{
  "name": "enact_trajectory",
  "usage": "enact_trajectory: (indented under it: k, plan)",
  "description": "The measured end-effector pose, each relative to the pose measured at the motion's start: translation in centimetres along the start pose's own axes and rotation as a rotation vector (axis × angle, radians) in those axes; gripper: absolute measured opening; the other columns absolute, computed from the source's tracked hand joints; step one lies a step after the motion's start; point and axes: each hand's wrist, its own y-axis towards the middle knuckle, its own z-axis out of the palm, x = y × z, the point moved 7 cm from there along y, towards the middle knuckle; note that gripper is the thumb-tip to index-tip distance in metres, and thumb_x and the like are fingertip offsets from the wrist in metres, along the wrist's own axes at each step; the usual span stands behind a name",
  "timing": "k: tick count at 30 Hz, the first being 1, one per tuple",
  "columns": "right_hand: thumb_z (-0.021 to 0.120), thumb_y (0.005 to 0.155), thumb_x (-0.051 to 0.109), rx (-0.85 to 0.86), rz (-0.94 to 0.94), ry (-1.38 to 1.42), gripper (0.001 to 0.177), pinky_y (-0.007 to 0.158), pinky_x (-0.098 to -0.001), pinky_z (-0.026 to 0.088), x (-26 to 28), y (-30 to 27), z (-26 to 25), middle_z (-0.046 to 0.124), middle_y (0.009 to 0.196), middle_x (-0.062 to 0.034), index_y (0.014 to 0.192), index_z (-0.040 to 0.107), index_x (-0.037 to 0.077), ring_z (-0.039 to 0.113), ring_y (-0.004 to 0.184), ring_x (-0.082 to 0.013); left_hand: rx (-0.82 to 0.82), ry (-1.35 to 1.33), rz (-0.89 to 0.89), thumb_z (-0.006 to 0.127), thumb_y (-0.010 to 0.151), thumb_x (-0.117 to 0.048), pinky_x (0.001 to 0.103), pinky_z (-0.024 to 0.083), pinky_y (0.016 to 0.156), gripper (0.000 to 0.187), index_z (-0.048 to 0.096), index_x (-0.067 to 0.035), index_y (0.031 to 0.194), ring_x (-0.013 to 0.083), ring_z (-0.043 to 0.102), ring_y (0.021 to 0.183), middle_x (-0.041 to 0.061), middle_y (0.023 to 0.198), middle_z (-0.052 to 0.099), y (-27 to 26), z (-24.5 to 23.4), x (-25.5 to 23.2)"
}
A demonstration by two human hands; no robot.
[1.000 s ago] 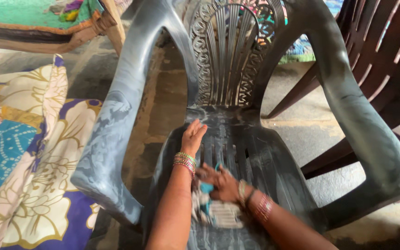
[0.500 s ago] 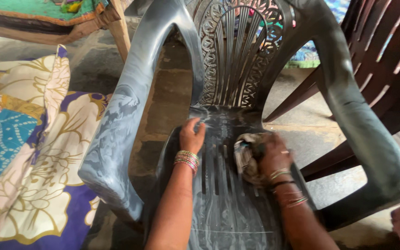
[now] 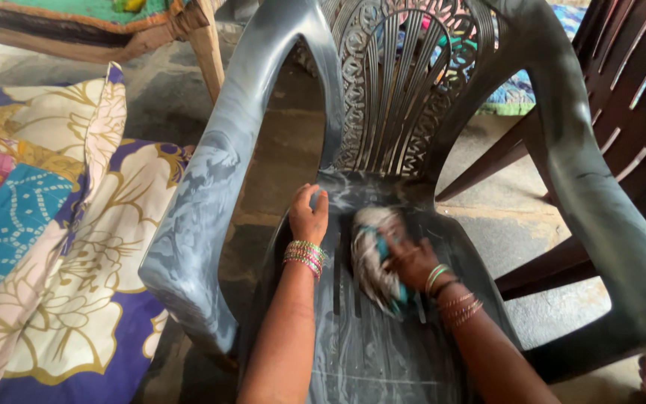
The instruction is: The person wipes the seat, backrest, and underside of a plastic chair with a cloth by hand.
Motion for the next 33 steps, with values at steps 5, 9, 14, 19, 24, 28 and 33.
enact_trajectory:
  k: [5,9,14,19,24,28,33]
  plan:
    - [0.059,0.096,0.038,-0.425,0.248,0.122,0.072,0.104,-0.0743,0.017,-3.8,1.1,-5.0,0.021,0.169,-0.0117,0.159,0.028,0.024,0.027,0.153,-0.0341,-0.027,0.038,0.004,0.070,0.092,-0.026,0.045,0.048,0.105,0.029,0.073,-0.002,0.107,0.0383,0.063,0.119,0.022,0.122,0.070,0.4,-0.5,-0.5]
    - [0.066,0.093,0.023,-0.174,-0.007,0.147,0.061,0.116,-0.0549,0.039,1.8,4.2,-0.9,0.048,0.151,-0.0123,0.150,0.045,0.018,0.050,0.139,-0.0325,-0.015,0.023,0.007,0.070,0.095,-0.027,0.046,0.047,0.105,0.029,0.072,-0.002,0.108,0.0387,0.062,0.120,0.022,0.124,0.068,0.3,-0.4,-0.8]
    - [0.075,0.074,0.020,-0.362,-0.761,0.448,0.069,0.099,-0.0521,0.046,14.3,-3.9,-3.0,0.048,0.141,-0.0241,0.139,0.055,0.006,0.052,0.125,-0.0461,-0.007,0.035,0.005,0.071,0.093,-0.028,0.045,0.047,0.106,0.029,0.073,-0.002,0.107,0.0379,0.062,0.120,0.022,0.123,0.069,0.6,-0.9,-1.1]
    - [0.075,0.075,0.020,-0.532,-0.418,0.103,0.039,0.082,-0.0539,0.047,12.8,-2.3,-6.0,0.063,0.111,-0.0115,0.114,0.067,0.018,0.061,0.099,-0.0355,-0.031,-0.021,-0.041,0.070,0.094,-0.025,0.043,0.047,0.106,0.029,0.072,-0.002,0.111,0.0362,0.063,0.122,0.022,0.127,0.068,1.4,-2.4,-0.5]
    - [0.061,0.095,0.015,-0.462,0.264,-0.346,0.017,0.076,-0.0448,0.055,-0.7,2.2,-7.1,0.067,0.108,-0.0117,0.109,0.071,0.012,0.067,0.097,-0.0281,-0.018,0.053,-0.037,0.072,0.092,-0.024,0.043,0.047,0.107,0.027,0.073,-0.004,0.110,0.0358,0.062,0.123,0.020,0.127,0.069,1.8,-2.5,0.1]
    - [0.072,0.067,0.020,-0.584,0.631,-0.098,0.042,0.080,-0.0517,0.053,-8.6,0.2,-8.2,0.066,0.110,-0.0161,0.108,0.072,0.012,0.064,0.103,-0.0374,-0.002,0.157,0.009,0.073,0.090,-0.024,0.046,0.045,0.107,0.027,0.075,-0.004,0.109,0.0374,0.060,0.124,0.020,0.127,0.068,1.5,-2.3,0.0]
    - [0.067,0.086,0.018,-0.382,0.492,-0.103,0.020,0.077,-0.0496,0.054,-4.3,3.6,-4.7,0.068,0.107,-0.0162,0.103,0.074,0.009,0.065,0.098,-0.0339,0.057,0.104,-0.040,0.071,0.094,-0.033,0.045,0.045,0.109,0.034,0.073,-0.003,0.111,0.0364,0.059,0.126,0.022,0.130,0.066,1.0,-1.9,-1.5]
